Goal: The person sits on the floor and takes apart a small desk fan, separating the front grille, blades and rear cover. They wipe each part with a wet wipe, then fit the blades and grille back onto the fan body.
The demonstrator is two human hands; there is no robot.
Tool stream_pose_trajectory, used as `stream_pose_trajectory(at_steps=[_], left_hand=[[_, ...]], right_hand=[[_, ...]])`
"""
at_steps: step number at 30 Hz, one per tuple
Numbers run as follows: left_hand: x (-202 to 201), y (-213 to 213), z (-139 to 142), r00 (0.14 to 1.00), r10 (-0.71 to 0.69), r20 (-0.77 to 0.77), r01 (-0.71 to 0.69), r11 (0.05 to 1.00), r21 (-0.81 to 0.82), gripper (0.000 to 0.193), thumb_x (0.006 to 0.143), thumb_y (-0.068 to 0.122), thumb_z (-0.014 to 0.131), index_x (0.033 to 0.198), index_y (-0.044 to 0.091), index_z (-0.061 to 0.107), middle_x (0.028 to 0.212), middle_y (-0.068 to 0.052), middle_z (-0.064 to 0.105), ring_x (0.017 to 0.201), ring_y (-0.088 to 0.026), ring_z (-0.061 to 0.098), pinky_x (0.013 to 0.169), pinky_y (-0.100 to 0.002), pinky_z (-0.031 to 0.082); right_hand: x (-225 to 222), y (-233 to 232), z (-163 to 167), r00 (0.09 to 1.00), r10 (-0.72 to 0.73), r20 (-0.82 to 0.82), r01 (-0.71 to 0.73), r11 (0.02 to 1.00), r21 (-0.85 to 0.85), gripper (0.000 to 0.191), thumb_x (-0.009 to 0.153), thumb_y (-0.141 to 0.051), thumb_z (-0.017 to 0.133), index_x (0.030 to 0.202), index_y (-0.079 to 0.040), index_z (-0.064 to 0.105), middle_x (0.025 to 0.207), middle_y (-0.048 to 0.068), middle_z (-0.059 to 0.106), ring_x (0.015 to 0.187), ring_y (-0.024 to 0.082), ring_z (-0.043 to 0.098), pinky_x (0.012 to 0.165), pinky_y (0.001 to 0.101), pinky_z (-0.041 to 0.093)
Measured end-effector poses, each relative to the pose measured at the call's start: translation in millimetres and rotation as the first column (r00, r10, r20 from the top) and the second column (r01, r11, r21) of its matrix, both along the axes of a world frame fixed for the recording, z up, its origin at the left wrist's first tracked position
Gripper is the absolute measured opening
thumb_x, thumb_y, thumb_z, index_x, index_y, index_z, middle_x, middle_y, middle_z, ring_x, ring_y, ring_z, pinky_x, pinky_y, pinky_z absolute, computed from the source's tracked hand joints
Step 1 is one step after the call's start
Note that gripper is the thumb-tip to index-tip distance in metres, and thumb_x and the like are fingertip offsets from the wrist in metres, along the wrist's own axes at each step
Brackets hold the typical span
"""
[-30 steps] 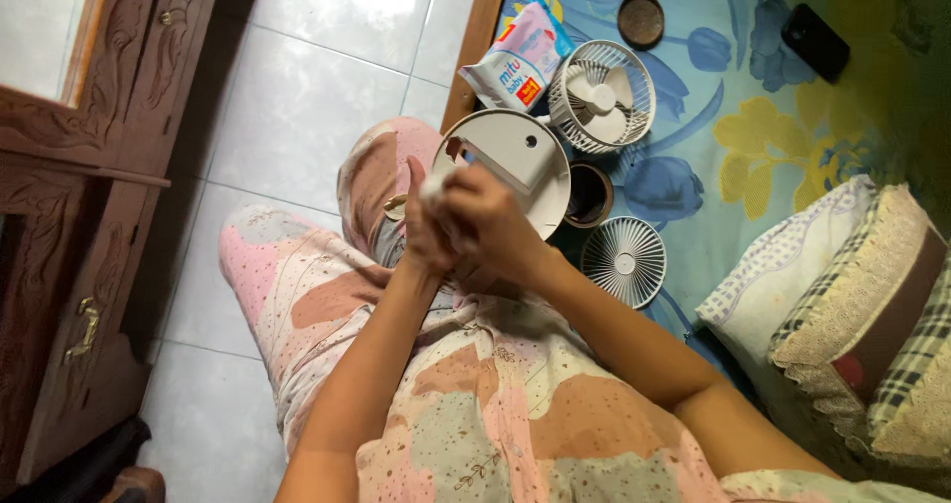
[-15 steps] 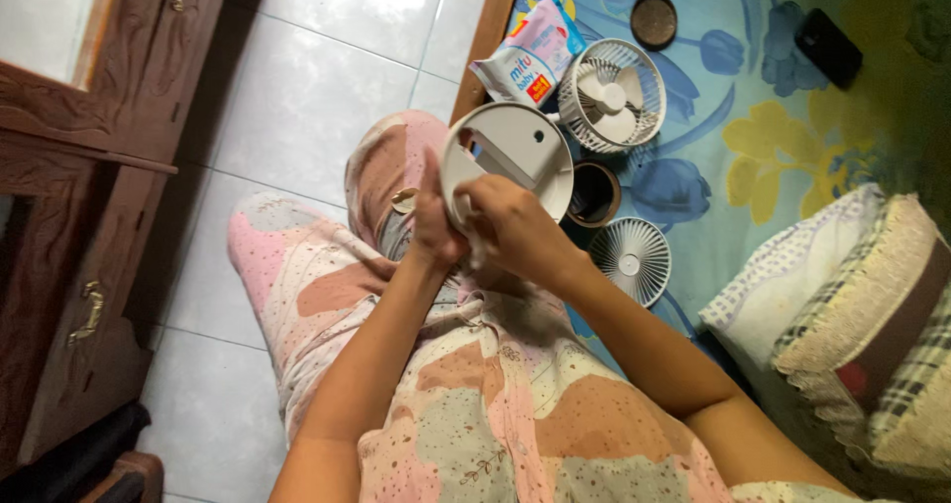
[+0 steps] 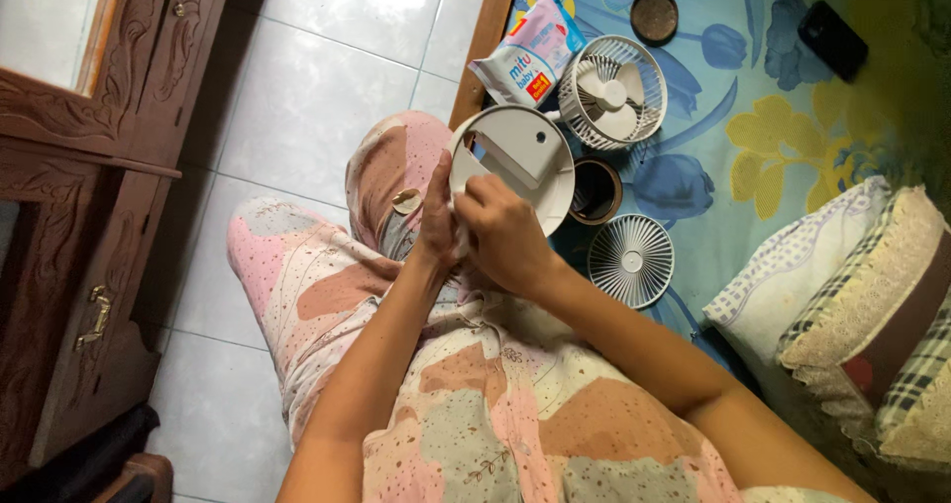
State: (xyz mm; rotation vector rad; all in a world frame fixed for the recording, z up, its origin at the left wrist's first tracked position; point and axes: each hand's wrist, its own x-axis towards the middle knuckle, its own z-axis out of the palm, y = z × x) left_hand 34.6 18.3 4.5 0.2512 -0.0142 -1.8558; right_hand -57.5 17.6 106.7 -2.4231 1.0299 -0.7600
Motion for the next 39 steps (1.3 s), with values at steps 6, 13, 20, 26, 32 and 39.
stream_pose_trajectory(at_steps=[6, 13, 20, 26, 32, 39], left_hand=[[-0.2, 1.5, 9.6, 0.993, -0.056, 0.108, 0.034, 0.979, 0.199, 0.034, 0.082, 0.033, 0.040, 0.105, 0.011, 0.050, 0.096, -0.002, 0.059, 0.089, -0.012, 0.057, 0.080, -0.028, 0.046], [5.4, 2.2, 7.9, 0.978, 0.018, -0.210, -0.017, 1.000, 0.006, 0.038, 0.094, 0.036, 0.040, 0.115, 0.006, 0.051, 0.086, -0.006, 0.060, 0.078, -0.016, 0.056, 0.075, -0.029, 0.045], [5.8, 0.7, 28.2, 0.999, -0.025, -0.048, 0.030, 0.994, 0.110, 0.041, 0.082, 0.040, 0.037, 0.109, 0.013, 0.048, 0.090, -0.005, 0.060, 0.085, -0.017, 0.057, 0.081, -0.033, 0.044], [5.2, 5.0, 16.2, 0.994, -0.025, -0.104, 0.030, 0.998, 0.051, 0.040, 0.089, 0.038, 0.039, 0.114, 0.008, 0.049, 0.096, -0.006, 0.059, 0.092, -0.018, 0.056, 0.087, -0.034, 0.042], [8.9, 9.8, 2.3, 0.983, -0.016, -0.181, -0.001, 0.996, -0.093, 0.042, 0.096, 0.042, 0.038, 0.107, 0.003, 0.049, 0.102, -0.010, 0.058, 0.096, -0.020, 0.055, 0.091, -0.034, 0.042], [6.4, 4.0, 19.8, 0.995, 0.053, -0.085, -0.051, 0.999, 0.018, 0.045, 0.087, 0.043, 0.037, 0.117, 0.011, 0.048, 0.106, -0.010, 0.055, 0.099, -0.023, 0.054, 0.089, -0.038, 0.043]], right_hand=[[6.6, -39.2, -2.6, 0.974, -0.184, 0.130, 0.176, 0.982, 0.067, 0.005, 0.066, 0.000, 0.054, 0.068, 0.000, 0.050, 0.072, 0.014, 0.050, 0.069, 0.030, 0.051, 0.061, 0.0393, 0.042], [-20.5, 14.6, -2.1, 0.997, 0.068, 0.019, -0.070, 0.991, 0.118, 0.015, 0.057, 0.000, 0.056, 0.070, 0.001, 0.049, 0.072, 0.015, 0.049, 0.069, 0.032, 0.051, 0.057, 0.0378, 0.042], [-67.7, -13.0, 4.1, 0.974, -0.223, 0.027, 0.213, 0.956, 0.201, 0.017, 0.066, 0.003, 0.058, 0.083, -0.002, 0.058, 0.082, 0.011, 0.056, 0.075, 0.025, 0.057, 0.065, 0.0333, 0.046], [-42.6, -26.1, -14.0, 0.998, 0.028, -0.055, -0.039, 0.976, -0.216, 0.032, 0.066, 0.002, 0.052, 0.097, 0.000, 0.061, 0.097, 0.007, 0.057, 0.077, 0.022, 0.052, 0.066, 0.0316, 0.046], [-49.3, -29.2, -15.9, 0.962, 0.014, -0.274, -0.128, 0.906, -0.404, 0.015, 0.072, -0.007, 0.057, 0.086, -0.007, 0.063, 0.090, 0.002, 0.053, 0.076, 0.017, 0.048, 0.057, 0.0292, 0.040], [-76.1, -13.9, -5.9, 0.890, -0.044, -0.455, -0.079, 0.965, -0.249, 0.015, 0.062, -0.012, 0.056, 0.077, -0.010, 0.061, 0.090, 0.005, 0.048, 0.082, 0.020, 0.046, 0.059, 0.0320, 0.040]])
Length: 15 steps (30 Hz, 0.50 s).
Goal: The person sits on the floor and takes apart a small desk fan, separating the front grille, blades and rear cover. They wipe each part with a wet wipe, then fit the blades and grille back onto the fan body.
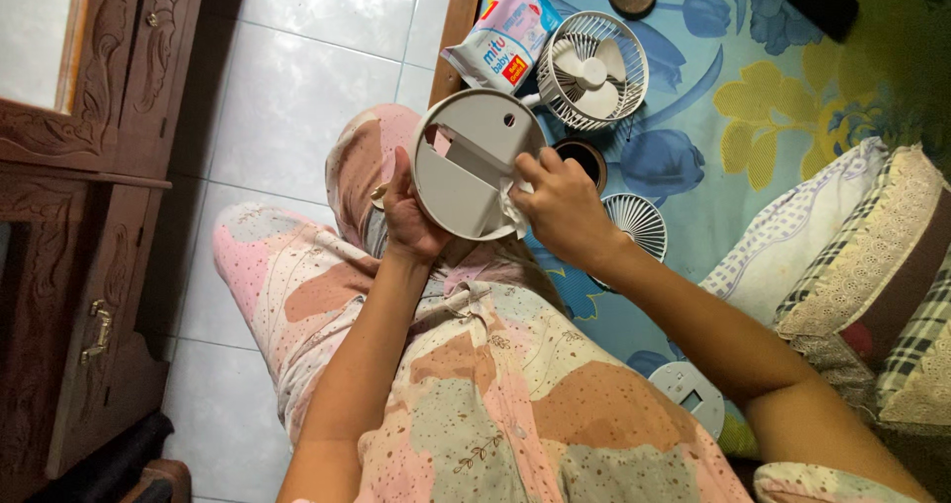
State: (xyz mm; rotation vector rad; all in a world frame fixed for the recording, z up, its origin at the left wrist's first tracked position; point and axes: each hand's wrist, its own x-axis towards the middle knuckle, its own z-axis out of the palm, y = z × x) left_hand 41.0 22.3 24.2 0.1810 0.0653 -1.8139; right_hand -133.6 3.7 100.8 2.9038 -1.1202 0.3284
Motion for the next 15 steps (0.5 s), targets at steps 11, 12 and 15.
stream_pose_trajectory(at_steps=[11, 12, 15], left_hand=[[1.9, 3.3, 0.5, 0.991, -0.115, -0.061, 0.114, 0.993, -0.016, 0.045, 0.090, 0.040, 0.039, 0.118, 0.006, 0.046, 0.110, -0.009, 0.054, 0.102, -0.022, 0.053, 0.094, -0.036, 0.040], [2.7, 3.5, 0.0, 0.992, -0.112, -0.055, 0.110, 0.993, -0.029, 0.045, 0.089, 0.040, 0.039, 0.118, 0.006, 0.046, 0.109, -0.009, 0.054, 0.102, -0.022, 0.053, 0.093, -0.036, 0.040], [4.6, 2.5, -1.2, 1.000, -0.018, -0.015, 0.017, 0.999, -0.039, 0.045, 0.086, 0.041, 0.039, 0.118, 0.010, 0.044, 0.109, -0.010, 0.054, 0.100, -0.022, 0.053, 0.090, -0.036, 0.040]], right_hand=[[43.3, -20.5, -8.0, 0.959, 0.038, 0.282, 0.015, 0.983, -0.182, 0.014, 0.069, -0.012, 0.057, 0.083, -0.011, 0.059, 0.093, 0.004, 0.046, 0.081, 0.022, 0.046, 0.065, 0.0334, 0.041], [43.7, -21.5, -7.4, 0.966, 0.055, 0.254, -0.006, 0.981, -0.191, 0.014, 0.068, -0.012, 0.057, 0.082, -0.010, 0.060, 0.093, 0.004, 0.046, 0.080, 0.022, 0.046, 0.065, 0.0334, 0.041], [36.3, -18.1, -5.3, 0.985, 0.064, 0.159, -0.035, 0.983, -0.180, 0.013, 0.067, -0.012, 0.058, 0.080, -0.009, 0.060, 0.093, 0.004, 0.047, 0.080, 0.021, 0.046, 0.065, 0.0333, 0.041]])
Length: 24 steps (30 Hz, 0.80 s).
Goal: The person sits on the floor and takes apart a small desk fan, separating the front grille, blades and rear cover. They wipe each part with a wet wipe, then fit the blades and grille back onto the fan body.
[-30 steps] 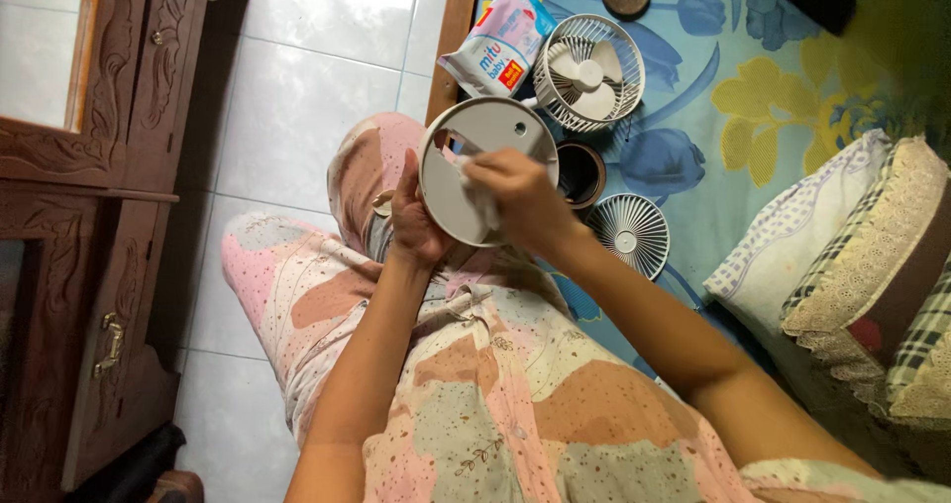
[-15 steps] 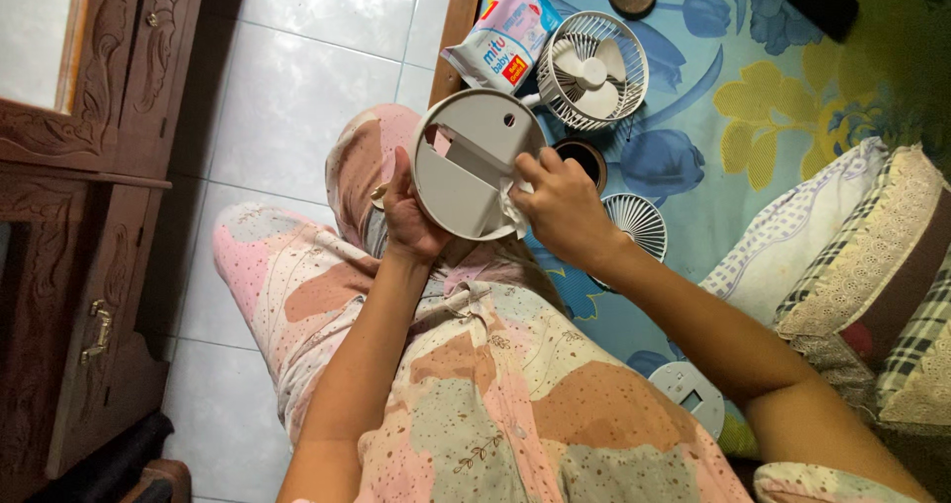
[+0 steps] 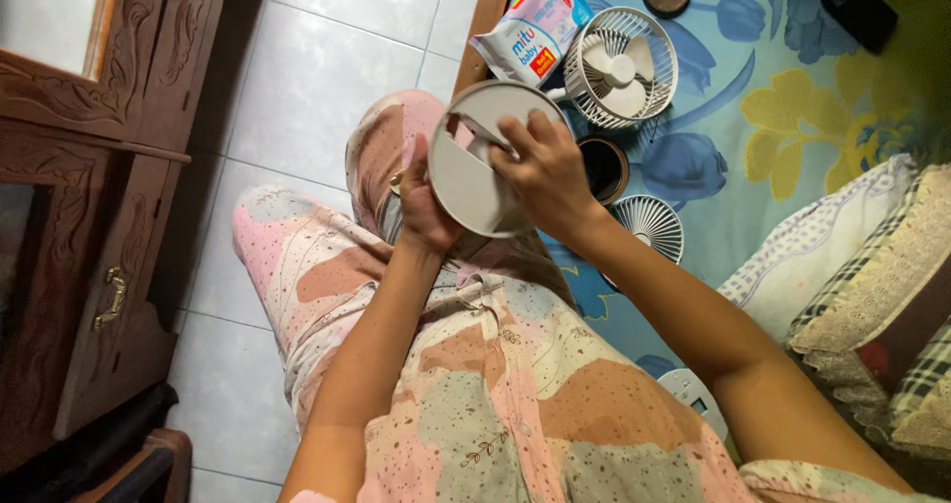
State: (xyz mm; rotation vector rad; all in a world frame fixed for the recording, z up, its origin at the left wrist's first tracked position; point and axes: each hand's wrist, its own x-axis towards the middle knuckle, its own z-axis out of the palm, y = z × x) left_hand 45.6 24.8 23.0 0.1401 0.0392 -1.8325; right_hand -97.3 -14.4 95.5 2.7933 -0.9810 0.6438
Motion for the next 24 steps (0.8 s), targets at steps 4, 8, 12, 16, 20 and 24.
stream_pose_trajectory(at_steps=[4, 8, 12, 16, 20, 24], left_hand=[[-0.2, -2.9, -0.8, 0.995, -0.006, -0.104, 0.010, 0.999, 0.043, 0.048, 0.091, 0.042, 0.039, 0.120, 0.004, 0.039, 0.111, -0.012, 0.053, 0.103, -0.024, 0.053, 0.094, -0.036, 0.040], [-3.5, -2.9, 1.7, 0.967, -0.063, -0.247, 0.019, 0.984, -0.175, 0.049, 0.091, 0.038, 0.038, 0.128, 0.006, 0.041, 0.108, -0.014, 0.054, 0.097, -0.020, 0.054, 0.089, -0.031, 0.041], [-2.2, 0.1, 4.5, 1.000, 0.004, -0.005, -0.004, 0.999, -0.037, 0.054, 0.079, 0.047, 0.048, 0.114, 0.006, 0.047, 0.112, -0.013, 0.051, 0.102, -0.023, 0.052, 0.090, -0.035, 0.042], [0.9, 1.1, 0.7, 0.999, -0.008, 0.048, 0.007, 1.000, 0.024, 0.039, 0.085, 0.040, 0.051, 0.112, 0.011, 0.050, 0.115, -0.013, 0.049, 0.103, -0.025, 0.051, 0.089, -0.036, 0.042], [-0.3, 0.8, -7.7, 0.999, -0.025, 0.035, 0.024, 0.999, 0.029, 0.037, 0.084, 0.039, 0.049, 0.106, 0.010, 0.052, 0.110, -0.011, 0.052, 0.098, -0.024, 0.053, 0.086, -0.034, 0.044], [-1.6, -0.2, -14.0, 1.000, -0.007, -0.008, 0.007, 1.000, 0.011, 0.037, 0.087, 0.037, 0.048, 0.106, 0.006, 0.053, 0.104, -0.010, 0.056, 0.094, -0.020, 0.055, 0.083, -0.031, 0.046]], right_hand=[[-22.4, 7.0, 3.0, 0.999, -0.027, -0.033, 0.035, 0.969, 0.246, 0.007, 0.058, -0.011, 0.063, 0.059, -0.009, 0.057, 0.089, 0.005, 0.049, 0.079, 0.023, 0.047, 0.062, 0.0355, 0.040], [-33.4, 13.3, 4.8, 0.949, -0.188, 0.255, -0.005, 0.796, 0.606, 0.010, 0.064, -0.003, 0.064, 0.073, -0.001, 0.061, 0.090, 0.010, 0.048, 0.077, 0.022, 0.048, 0.064, 0.0316, 0.042], [-20.1, 30.8, 4.8, 0.880, -0.303, 0.366, -0.019, 0.747, 0.665, 0.009, 0.069, 0.000, 0.061, 0.077, 0.002, 0.056, 0.086, 0.009, 0.053, 0.075, 0.021, 0.056, 0.063, 0.0283, 0.046], [-3.3, 39.9, 6.8, 0.875, -0.280, 0.396, -0.004, 0.813, 0.583, 0.013, 0.073, 0.004, 0.058, 0.085, 0.002, 0.057, 0.084, 0.011, 0.054, 0.071, 0.022, 0.057, 0.062, 0.0284, 0.046], [13.6, 39.1, 3.4, 0.866, -0.198, 0.459, -0.099, 0.832, 0.546, 0.017, 0.070, 0.002, 0.062, 0.086, -0.001, 0.059, 0.085, 0.011, 0.053, 0.074, 0.023, 0.056, 0.063, 0.0290, 0.047], [15.7, 44.0, 1.8, 0.924, -0.015, 0.382, -0.207, 0.820, 0.533, 0.026, 0.059, 0.009, 0.057, 0.083, -0.001, 0.056, 0.086, 0.011, 0.052, 0.083, 0.027, 0.053, 0.071, 0.0336, 0.045]])
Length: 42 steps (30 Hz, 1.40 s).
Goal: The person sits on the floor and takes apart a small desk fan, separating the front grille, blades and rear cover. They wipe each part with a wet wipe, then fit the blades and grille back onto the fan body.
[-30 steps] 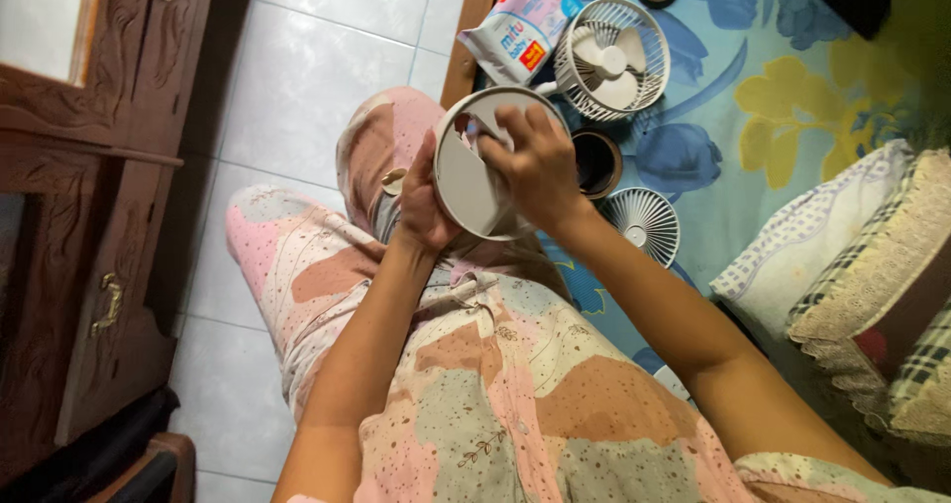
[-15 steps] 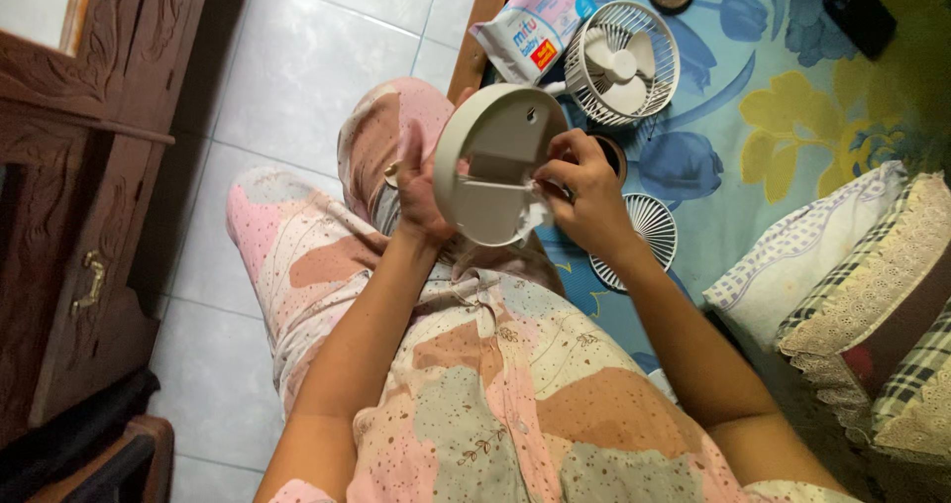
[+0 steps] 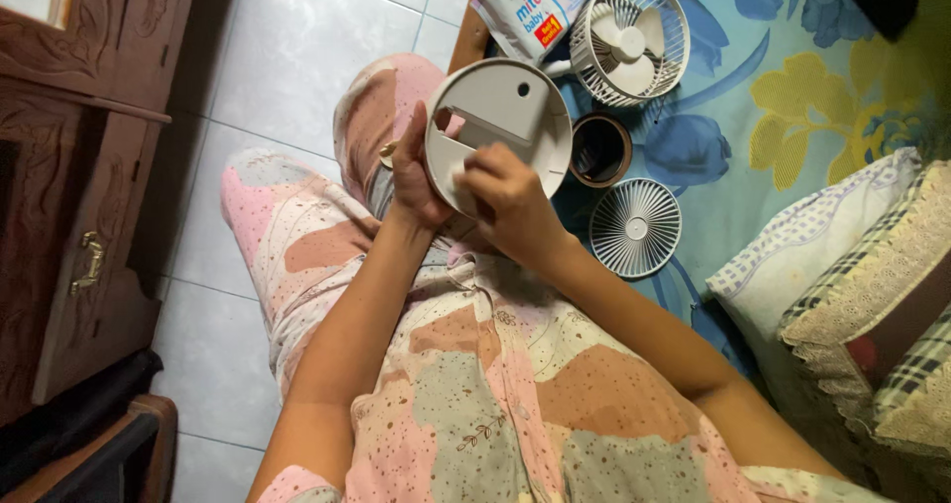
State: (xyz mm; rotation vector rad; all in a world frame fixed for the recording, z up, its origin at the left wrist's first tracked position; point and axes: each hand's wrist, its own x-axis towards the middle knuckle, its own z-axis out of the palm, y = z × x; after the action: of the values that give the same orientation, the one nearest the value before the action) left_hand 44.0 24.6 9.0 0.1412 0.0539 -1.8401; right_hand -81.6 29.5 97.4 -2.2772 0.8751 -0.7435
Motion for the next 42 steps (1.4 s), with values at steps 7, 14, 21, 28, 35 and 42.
stream_pose_trajectory(at_steps=[7, 14, 21, 28, 35, 42], left_hand=[[-3.9, -8.4, -8.0, 0.984, -0.126, 0.129, 0.102, 0.979, 0.177, 0.037, 0.076, 0.039, 0.042, 0.089, 0.007, 0.057, 0.082, -0.007, 0.061, 0.073, -0.015, 0.058, 0.067, -0.026, 0.048], [1.0, -7.2, -5.1, 0.993, -0.071, 0.097, 0.064, 0.995, 0.080, 0.029, 0.090, 0.032, 0.048, 0.097, 0.004, 0.055, 0.085, -0.007, 0.058, 0.076, -0.015, 0.057, 0.069, -0.027, 0.049], [-2.3, -7.9, 5.6, 0.985, -0.151, 0.088, 0.139, 0.982, 0.132, 0.035, 0.083, 0.034, 0.047, 0.095, 0.002, 0.055, 0.087, -0.009, 0.058, 0.078, -0.017, 0.057, 0.072, -0.028, 0.048], [-4.4, -7.7, -2.7, 0.987, -0.143, 0.070, 0.138, 0.988, 0.073, 0.034, 0.087, 0.035, 0.045, 0.093, 0.003, 0.057, 0.084, -0.010, 0.058, 0.075, -0.019, 0.057, 0.067, -0.030, 0.048], [-8.5, -11.3, -11.0, 0.984, -0.134, 0.116, 0.129, 0.990, 0.051, 0.040, 0.084, 0.036, 0.042, 0.100, 0.001, 0.053, 0.092, -0.009, 0.057, 0.085, -0.016, 0.056, 0.079, -0.026, 0.047], [-9.7, -11.9, -46.0, 0.985, -0.043, 0.165, 0.039, 0.999, 0.025, 0.036, 0.091, 0.033, 0.040, 0.101, 0.000, 0.052, 0.089, -0.009, 0.057, 0.080, -0.016, 0.056, 0.074, -0.028, 0.047]], right_hand=[[-9.4, 6.4, 4.3, 0.991, 0.131, -0.011, -0.131, 0.991, -0.017, 0.027, 0.055, 0.007, 0.055, 0.081, 0.000, 0.055, 0.083, 0.012, 0.050, 0.079, 0.029, 0.051, 0.067, 0.0343, 0.044], [26.7, -23.3, -4.1, 0.989, -0.106, 0.104, 0.100, 0.993, 0.065, 0.011, 0.063, 0.003, 0.056, 0.073, -0.001, 0.055, 0.074, 0.012, 0.052, 0.064, 0.026, 0.055, 0.058, 0.0323, 0.045], [31.2, -40.7, -1.1, 0.953, -0.276, 0.121, 0.260, 0.956, 0.135, 0.005, 0.065, -0.001, 0.058, 0.068, 0.002, 0.057, 0.063, 0.011, 0.055, 0.052, 0.019, 0.055, 0.050, 0.0273, 0.043], [20.0, -29.3, -6.9, 0.990, -0.140, 0.021, 0.122, 0.919, 0.376, 0.010, 0.059, -0.005, 0.062, 0.061, 0.003, 0.057, 0.054, 0.009, 0.057, 0.047, 0.012, 0.056, 0.045, 0.0238, 0.044], [21.8, -43.2, -14.7, 0.954, -0.298, 0.031, 0.248, 0.844, 0.476, 0.009, 0.064, -0.007, 0.062, 0.062, 0.001, 0.058, 0.054, 0.006, 0.058, 0.048, 0.008, 0.055, 0.046, 0.0219, 0.045], [15.5, -35.8, -13.8, 0.985, -0.149, -0.091, 0.173, 0.906, 0.386, 0.012, 0.059, -0.008, 0.064, 0.060, 0.002, 0.057, 0.053, 0.008, 0.057, 0.047, 0.011, 0.056, 0.047, 0.0248, 0.044]])
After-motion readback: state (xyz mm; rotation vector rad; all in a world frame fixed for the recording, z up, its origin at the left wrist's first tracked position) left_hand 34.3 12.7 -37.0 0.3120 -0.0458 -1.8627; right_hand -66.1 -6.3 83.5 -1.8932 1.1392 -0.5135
